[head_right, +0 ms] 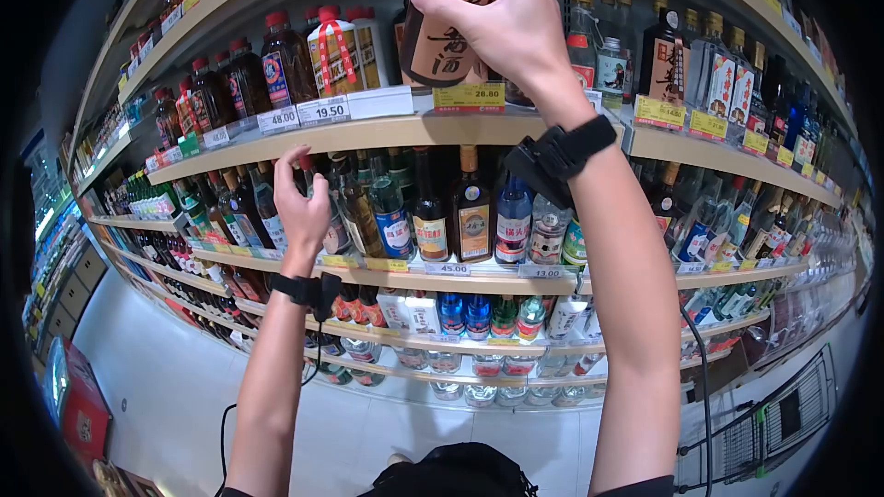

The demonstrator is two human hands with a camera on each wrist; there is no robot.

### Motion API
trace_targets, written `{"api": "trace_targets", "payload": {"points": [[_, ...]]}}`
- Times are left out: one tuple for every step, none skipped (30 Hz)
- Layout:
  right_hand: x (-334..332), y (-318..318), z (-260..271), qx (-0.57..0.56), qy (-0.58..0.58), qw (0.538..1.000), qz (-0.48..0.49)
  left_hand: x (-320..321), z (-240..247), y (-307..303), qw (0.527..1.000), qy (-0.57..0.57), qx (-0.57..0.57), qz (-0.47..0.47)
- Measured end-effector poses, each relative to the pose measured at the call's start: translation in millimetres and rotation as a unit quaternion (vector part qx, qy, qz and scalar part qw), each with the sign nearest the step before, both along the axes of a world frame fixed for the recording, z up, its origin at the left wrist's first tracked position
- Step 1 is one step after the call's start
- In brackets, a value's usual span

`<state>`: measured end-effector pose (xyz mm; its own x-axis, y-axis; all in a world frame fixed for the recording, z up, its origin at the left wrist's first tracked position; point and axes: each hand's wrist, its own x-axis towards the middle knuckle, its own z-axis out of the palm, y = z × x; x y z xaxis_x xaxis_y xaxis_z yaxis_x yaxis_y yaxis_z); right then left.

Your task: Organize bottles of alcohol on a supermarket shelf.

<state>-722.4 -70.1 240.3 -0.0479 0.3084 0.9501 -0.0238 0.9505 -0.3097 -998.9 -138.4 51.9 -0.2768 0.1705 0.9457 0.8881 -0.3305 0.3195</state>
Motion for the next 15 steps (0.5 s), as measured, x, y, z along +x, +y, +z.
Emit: {"api": "trace_targets", "payload": {"points": [[5.9,-9.1,-5.2,-0.030,-0.021,0.999,0.010,12.4,-10.5,-2.8,1.000,0.000,0.016,-0.024],[13.7,-13.0,-15.6,-0.027,-0.057,0.998,0.028,28.7,-20.3,-6.6,0.994,-0.053,0.004,-0.093],[18.9,-16.8,-26.7,-0.025,-0.091,0.994,0.046,45.9,-27.1,-11.0,0.981,-0.104,-0.007,-0.161],[18.4,-21.4,-39.0,-0.026,-0.088,0.995,0.046,60.7,-33.0,-14.3,0.953,-0.147,-0.008,-0.264],[17.3,-25.8,-51.8,-0.026,-0.084,0.995,0.047,74.4,-36.6,-17.8,0.913,-0.188,-0.008,-0.363],[15.0,-30.7,-65.8,-0.062,-0.084,0.991,0.079,88.4,-35.7,-25.2,0.858,-0.254,-0.024,-0.446],[14.0,-36.8,-77.6,-0.090,-0.097,0.987,0.088,95.0,-36.9,-32.7,0.811,-0.286,-0.070,-0.506],[11.7,-40.6,-90.0,-0.123,-0.103,0.981,0.107,100.6,-35.3,-41.0,0.757,-0.319,-0.101,-0.562],[10.0,-45.6,-102.3,-0.156,-0.109,0.974,0.126,106.1,-35.6,-48.4,0.696,-0.351,-0.130,-0.613],[8.7,-54.2,-110.7,-0.179,-0.120,0.965,0.150,113.2,-39.1,-52.3,0.682,-0.356,-0.135,-0.625],[8.0,-61.3,-120.1,-0.215,-0.130,0.959,0.134,117.9,-43.0,-55.8,0.667,-0.361,-0.141,-0.637],[5.0,-59.5,-133.2,-0.225,-0.129,0.959,0.117,115.0,-53.1,-56.1,0.639,-0.341,-0.170,-0.668],[1.2,-58.5,-146.2,-0.236,-0.128,0.958,0.098,114.0,-60.3,-59.0,0.604,-0.336,-0.170,-0.702],[-1.5,-62.3,-156.0,-0.266,-0.130,0.951,0.094,110.7,-70.5,-60.4,0.560,-0.343,-0.198,-0.728],[-5.6,-65.8,-166.1,-0.281,-0.135,0.947,0.081,109.4,-77.9,-64.9,0.514,-0.352,-0.223,-0.750]]}}
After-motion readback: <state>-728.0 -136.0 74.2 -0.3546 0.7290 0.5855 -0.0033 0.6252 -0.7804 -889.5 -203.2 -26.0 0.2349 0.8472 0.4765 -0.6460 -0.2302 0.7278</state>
